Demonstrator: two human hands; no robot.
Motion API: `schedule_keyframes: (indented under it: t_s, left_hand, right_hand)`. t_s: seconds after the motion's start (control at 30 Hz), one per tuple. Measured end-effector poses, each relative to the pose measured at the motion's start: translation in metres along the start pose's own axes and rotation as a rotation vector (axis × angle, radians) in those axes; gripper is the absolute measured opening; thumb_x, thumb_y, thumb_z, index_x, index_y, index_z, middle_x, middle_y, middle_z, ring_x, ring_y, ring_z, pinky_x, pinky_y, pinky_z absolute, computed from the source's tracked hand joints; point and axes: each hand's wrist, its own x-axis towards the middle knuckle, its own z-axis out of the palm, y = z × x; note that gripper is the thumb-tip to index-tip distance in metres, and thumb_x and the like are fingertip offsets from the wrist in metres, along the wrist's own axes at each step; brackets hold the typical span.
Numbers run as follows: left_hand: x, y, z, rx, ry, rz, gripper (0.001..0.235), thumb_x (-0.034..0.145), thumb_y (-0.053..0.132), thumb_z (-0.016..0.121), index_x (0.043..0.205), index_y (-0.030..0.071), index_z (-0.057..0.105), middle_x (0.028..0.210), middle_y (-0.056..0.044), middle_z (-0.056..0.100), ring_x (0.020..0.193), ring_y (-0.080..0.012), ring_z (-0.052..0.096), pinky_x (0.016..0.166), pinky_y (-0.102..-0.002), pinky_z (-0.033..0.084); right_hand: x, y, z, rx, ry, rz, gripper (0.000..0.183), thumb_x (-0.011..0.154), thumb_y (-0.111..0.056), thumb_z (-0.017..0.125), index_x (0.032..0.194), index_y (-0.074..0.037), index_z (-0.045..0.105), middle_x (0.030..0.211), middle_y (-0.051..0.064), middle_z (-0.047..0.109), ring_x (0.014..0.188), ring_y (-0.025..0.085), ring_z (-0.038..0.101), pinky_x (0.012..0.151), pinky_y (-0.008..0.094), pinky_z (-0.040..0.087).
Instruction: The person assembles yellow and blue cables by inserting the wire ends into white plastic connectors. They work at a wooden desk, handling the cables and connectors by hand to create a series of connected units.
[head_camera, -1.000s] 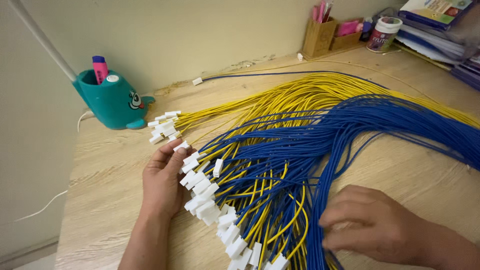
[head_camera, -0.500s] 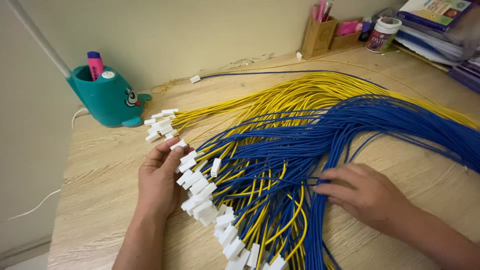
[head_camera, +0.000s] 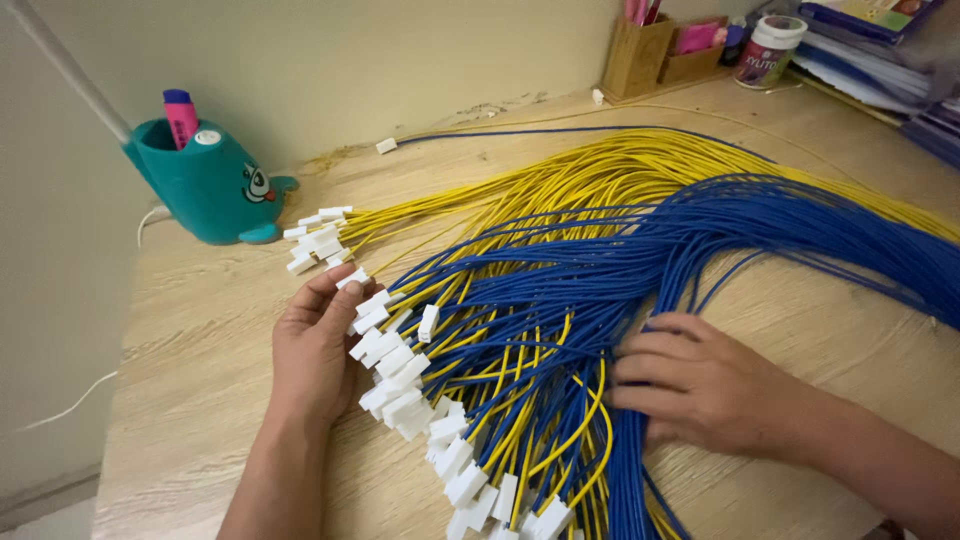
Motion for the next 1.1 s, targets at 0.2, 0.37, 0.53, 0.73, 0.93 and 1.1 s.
schedule_keyframes:
  t_s: [0.2,0.37,0.53,0.73,0.93,1.1]
  left_hand:
    - [-0.002,0.002,0.002,-0.015,0.002,-0.011,0.02,0.089,0.003,0.062,0.109,0.006,0.062,0.094,-0.022,0.068,0.086,-0.0256,0.069,0.072,-0.036,0.057]
    - [-0.001,0.001,0.0,0.009,0.002,-0.017,0.02,0.089,0.005,0.063,0.109,0.007,0.062,0.094,-0.019,0.069,0.087,-0.0236,0.069,0.069,-0.034,0.056]
    - [0.004,-0.007,-0.004,-0.022,-0.01,0.003,0.021,0.088,0.003,0.063,0.109,0.006,0.062,0.093,-0.02,0.07,0.084,-0.0238,0.069,0.068,-0.034,0.056]
    - [0.002,0.0,-0.001,-0.034,0.0,-0.015,0.019,0.088,0.002,0.063,0.107,0.005,0.063,0.091,-0.019,0.069,0.086,-0.0241,0.07,0.07,-0.035,0.057]
    - [0.004,-0.001,-0.002,-0.02,-0.018,0.002,0.02,0.089,0.003,0.062,0.109,0.005,0.062,0.094,-0.022,0.07,0.086,-0.0248,0.069,0.07,-0.035,0.057]
    - [-0.001,0.003,0.001,-0.032,0.0,-0.015,0.02,0.087,0.001,0.063,0.107,0.004,0.063,0.091,-0.02,0.068,0.084,-0.0251,0.069,0.069,-0.035,0.057]
  right_hand:
    - [-0.002,0.001,0.012,-0.051,-0.004,0.013,0.028,0.097,-0.047,0.052,0.1,-0.021,0.063,0.103,-0.002,0.062,0.093,0.021,0.055,0.086,0.042,0.033]
    - [-0.012,0.002,0.019,0.059,0.08,0.007,0.039,0.101,-0.043,0.036,0.104,-0.015,0.063,0.106,0.004,0.064,0.099,0.026,0.058,0.092,0.046,0.036]
    - [-0.004,0.009,0.017,0.296,0.101,-0.055,0.032,0.101,-0.033,0.039,0.102,-0.007,0.057,0.095,0.009,0.059,0.079,0.029,0.055,0.083,0.048,0.044]
    - [0.016,0.014,-0.008,0.413,-0.068,0.033,0.034,0.101,-0.038,0.035,0.096,-0.015,0.059,0.083,0.003,0.06,0.072,0.025,0.056,0.07,0.039,0.04]
    - [0.013,0.014,-0.011,0.379,-0.169,-0.042,0.044,0.102,-0.048,0.03,0.093,-0.016,0.059,0.077,0.003,0.052,0.07,0.025,0.051,0.067,0.04,0.037]
    - [0.025,0.017,-0.017,0.493,-0.144,-0.044,0.042,0.1,-0.046,0.038,0.083,-0.015,0.06,0.07,0.001,0.057,0.062,0.024,0.052,0.062,0.038,0.033]
